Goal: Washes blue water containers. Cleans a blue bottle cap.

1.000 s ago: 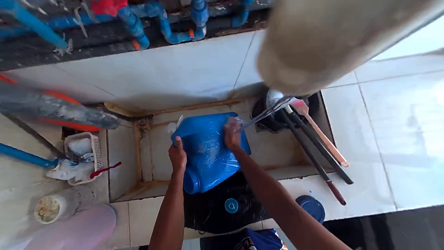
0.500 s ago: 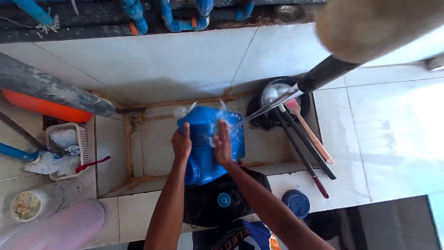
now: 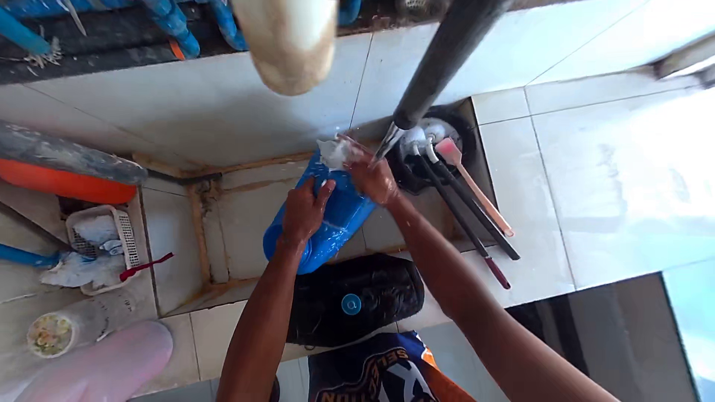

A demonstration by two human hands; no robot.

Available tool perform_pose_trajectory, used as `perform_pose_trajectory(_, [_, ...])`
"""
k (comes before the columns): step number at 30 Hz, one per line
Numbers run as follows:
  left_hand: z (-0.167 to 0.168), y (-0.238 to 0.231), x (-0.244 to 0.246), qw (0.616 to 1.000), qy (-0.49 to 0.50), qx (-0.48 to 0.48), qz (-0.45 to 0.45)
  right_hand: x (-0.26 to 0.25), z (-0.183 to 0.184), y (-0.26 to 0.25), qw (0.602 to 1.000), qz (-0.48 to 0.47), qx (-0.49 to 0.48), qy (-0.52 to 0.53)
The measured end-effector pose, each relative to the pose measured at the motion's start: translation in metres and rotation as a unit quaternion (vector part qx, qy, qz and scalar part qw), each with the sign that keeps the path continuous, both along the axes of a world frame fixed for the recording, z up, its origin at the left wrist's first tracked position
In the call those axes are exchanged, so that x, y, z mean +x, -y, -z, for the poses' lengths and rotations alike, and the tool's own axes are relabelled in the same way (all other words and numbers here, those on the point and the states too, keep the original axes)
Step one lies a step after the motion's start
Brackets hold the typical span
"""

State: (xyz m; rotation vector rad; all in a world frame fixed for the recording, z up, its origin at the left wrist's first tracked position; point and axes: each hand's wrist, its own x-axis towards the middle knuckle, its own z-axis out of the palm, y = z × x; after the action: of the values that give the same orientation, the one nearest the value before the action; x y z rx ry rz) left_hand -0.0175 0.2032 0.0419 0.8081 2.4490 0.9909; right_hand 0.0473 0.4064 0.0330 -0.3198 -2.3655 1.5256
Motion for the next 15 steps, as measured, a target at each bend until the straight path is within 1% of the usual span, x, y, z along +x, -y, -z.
perform_pose_trajectory(1, [-0.002, 0.005, 0.005, 1.000, -0.009, -0.008, 0.013, 0.002, 0.005, -0.014, 0.996, -0.015, -0.087, 0.023])
perform_pose_trajectory(2, [0.002, 0.012, 0.010, 0.999, -0.030, -0.016, 0.038, 0.007, 0.018, -0.029, 0.988, -0.029, -0.147, 0.045])
perform_pose_trajectory(3, [0.008, 0.021, 0.016, 0.995, -0.060, -0.020, 0.078, 0.021, 0.041, -0.040, 0.982, -0.015, -0.170, 0.075])
perform_pose_trajectory(4, [0.013, 0.030, 0.020, 0.986, -0.111, -0.004, 0.125, 0.035, 0.066, -0.049, 0.978, 0.013, -0.168, 0.122])
perform_pose_trajectory(5, [0.020, 0.039, 0.023, 0.968, -0.177, 0.037, 0.173, 0.049, 0.086, -0.052, 0.969, 0.041, -0.172, 0.170])
perform_pose_trajectory(7, [0.031, 0.056, 0.022, 0.913, -0.290, 0.121, 0.261, 0.085, 0.114, -0.053, 0.950, 0.033, -0.172, 0.257])
perform_pose_trajectory(8, [0.035, 0.062, 0.023, 0.892, -0.330, 0.139, 0.277, 0.099, 0.123, -0.054, 0.941, 0.019, -0.169, 0.292])
perform_pose_trajectory(9, [0.039, 0.071, 0.028, 0.893, -0.345, 0.135, 0.256, 0.107, 0.126, -0.053, 0.932, 0.019, -0.182, 0.314])
perform_pose_trajectory(10, [0.044, 0.086, 0.038, 0.914, -0.333, 0.117, 0.199, 0.108, 0.121, -0.047, 0.927, 0.021, -0.196, 0.321])
perform_pose_trajectory(11, [0.048, 0.104, 0.053, 0.944, -0.294, 0.098, 0.113, 0.105, 0.116, -0.037, 0.925, 0.015, -0.204, 0.319])
perform_pose_trajectory(12, [0.051, 0.122, 0.071, 0.968, -0.234, 0.086, 0.012, 0.100, 0.109, -0.028, 0.927, -0.006, -0.202, 0.315])
perform_pose_trajectory(13, [0.050, 0.135, 0.090, 0.980, -0.156, 0.082, -0.096, 0.095, 0.103, -0.020, 0.931, -0.036, -0.181, 0.316])
perform_pose_trajectory(14, [0.046, 0.146, 0.106, 0.972, -0.058, 0.089, -0.212, 0.090, 0.097, -0.010, 0.935, -0.061, -0.146, 0.316])
perform_pose_trajectory(15, [0.042, 0.153, 0.116, 0.936, 0.043, 0.105, -0.332, 0.086, 0.091, 0.002, 0.939, -0.070, -0.112, 0.318])
